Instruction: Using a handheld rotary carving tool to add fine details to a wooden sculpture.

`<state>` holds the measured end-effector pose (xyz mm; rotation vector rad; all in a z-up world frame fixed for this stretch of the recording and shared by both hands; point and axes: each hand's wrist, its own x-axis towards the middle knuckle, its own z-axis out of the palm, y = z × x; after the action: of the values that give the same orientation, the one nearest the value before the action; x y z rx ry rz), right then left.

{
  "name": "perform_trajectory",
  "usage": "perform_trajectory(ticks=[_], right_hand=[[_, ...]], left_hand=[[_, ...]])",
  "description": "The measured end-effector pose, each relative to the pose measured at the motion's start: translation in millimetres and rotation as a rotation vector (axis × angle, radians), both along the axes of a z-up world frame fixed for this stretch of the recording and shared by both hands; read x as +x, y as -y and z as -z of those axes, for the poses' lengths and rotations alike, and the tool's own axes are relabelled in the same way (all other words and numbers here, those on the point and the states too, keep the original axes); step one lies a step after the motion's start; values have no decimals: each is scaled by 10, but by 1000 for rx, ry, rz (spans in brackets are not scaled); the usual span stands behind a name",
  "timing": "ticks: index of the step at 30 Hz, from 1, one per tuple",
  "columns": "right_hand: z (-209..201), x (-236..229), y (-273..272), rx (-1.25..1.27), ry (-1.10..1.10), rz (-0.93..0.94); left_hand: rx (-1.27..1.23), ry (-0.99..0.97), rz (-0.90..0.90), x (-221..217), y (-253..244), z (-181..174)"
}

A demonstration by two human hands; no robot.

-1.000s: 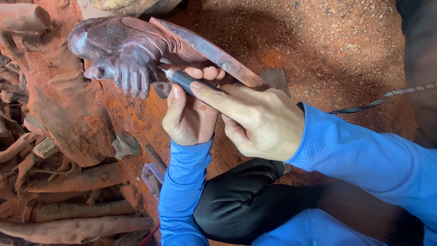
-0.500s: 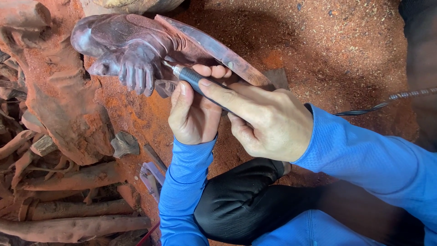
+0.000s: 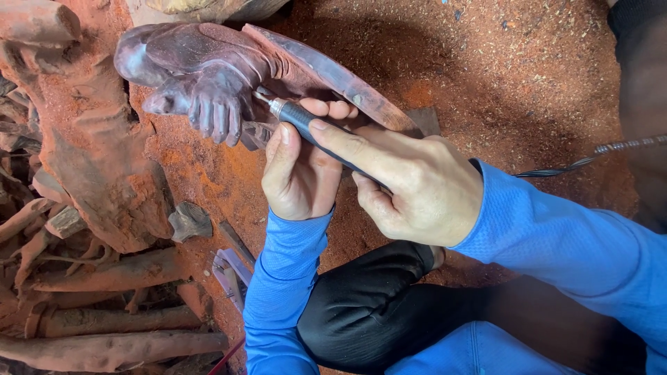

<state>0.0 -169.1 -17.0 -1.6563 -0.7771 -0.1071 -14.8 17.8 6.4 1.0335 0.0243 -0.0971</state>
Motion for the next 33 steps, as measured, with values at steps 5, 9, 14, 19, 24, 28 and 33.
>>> perform_trajectory(ticks=[5, 9, 14, 19, 24, 28, 33], right_hand=[[-17, -5, 11, -16, 5, 12], [-7, -15, 4, 30, 0, 13], [-21, -13, 7, 35, 8, 17], [-35, -28, -7, 49, 7, 25], [-208, -164, 24, 116, -135, 14], [-360, -187, -2, -22, -363, -25], [-406, -95, -82, 129, -348, -38]], left_hand=[[9, -3, -7, 21, 14, -23], [19, -5, -9, 22, 22, -30], [-9, 4, 6, 28, 38, -49], [-10, 21, 4, 36, 61, -58], [181, 90, 25, 56, 68, -132], [170, 153, -8, 97, 3, -56], [-16, -30, -34, 202, 6, -66]])
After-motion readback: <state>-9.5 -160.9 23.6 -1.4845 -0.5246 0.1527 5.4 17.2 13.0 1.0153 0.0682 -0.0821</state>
